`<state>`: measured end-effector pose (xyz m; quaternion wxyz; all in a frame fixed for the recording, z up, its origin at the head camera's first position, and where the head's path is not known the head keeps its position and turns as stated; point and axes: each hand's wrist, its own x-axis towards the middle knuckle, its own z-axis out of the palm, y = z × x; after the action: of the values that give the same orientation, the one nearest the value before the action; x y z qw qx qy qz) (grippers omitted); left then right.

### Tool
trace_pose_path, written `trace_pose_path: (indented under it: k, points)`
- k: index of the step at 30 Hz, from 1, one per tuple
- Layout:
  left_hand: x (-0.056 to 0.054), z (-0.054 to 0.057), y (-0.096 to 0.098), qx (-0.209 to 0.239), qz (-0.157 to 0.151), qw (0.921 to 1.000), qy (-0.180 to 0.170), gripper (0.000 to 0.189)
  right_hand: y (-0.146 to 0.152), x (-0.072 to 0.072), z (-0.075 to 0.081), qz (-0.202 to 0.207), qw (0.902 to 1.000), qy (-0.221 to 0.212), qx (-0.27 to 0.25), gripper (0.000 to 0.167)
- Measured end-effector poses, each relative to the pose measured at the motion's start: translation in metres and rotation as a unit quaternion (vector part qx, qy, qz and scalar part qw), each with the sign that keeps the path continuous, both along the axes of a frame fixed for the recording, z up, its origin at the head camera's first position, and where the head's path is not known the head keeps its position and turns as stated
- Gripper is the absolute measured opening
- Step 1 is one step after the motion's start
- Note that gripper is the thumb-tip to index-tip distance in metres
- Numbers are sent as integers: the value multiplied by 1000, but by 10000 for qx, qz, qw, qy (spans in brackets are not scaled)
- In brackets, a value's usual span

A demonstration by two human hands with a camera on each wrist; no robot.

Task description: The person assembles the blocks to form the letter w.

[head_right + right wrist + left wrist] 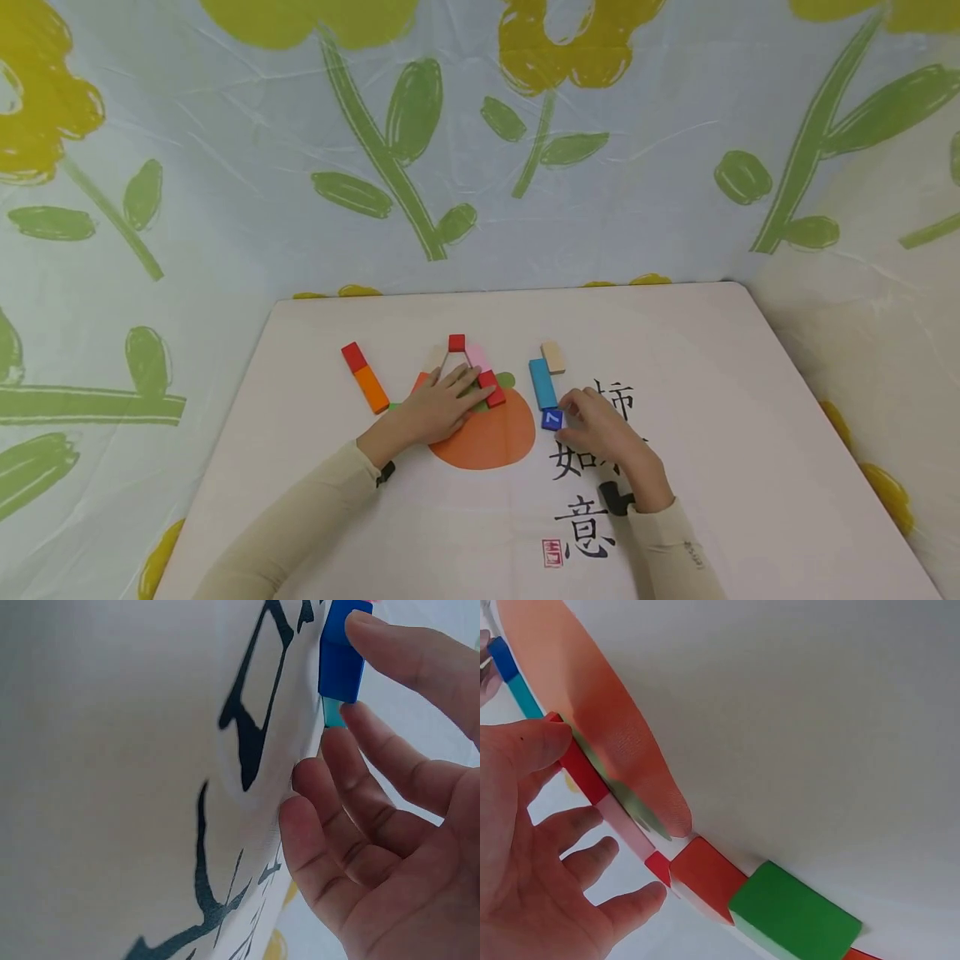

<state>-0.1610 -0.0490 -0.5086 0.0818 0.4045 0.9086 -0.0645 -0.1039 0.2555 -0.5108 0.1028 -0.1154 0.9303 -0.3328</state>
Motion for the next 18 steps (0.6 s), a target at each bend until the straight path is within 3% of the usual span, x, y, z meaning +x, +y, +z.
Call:
trace_pose_path:
  k: [11, 18]
  points:
    - [-3, -1, -1, 42, -39, 10000, -26, 57, 0, -3, -3, 199, 9997, 84, 145, 30]
    - [-2, -2, -1, -30, -51, 10000, 18, 57, -1, -1, 0, 348, 9988, 328, -55, 28]
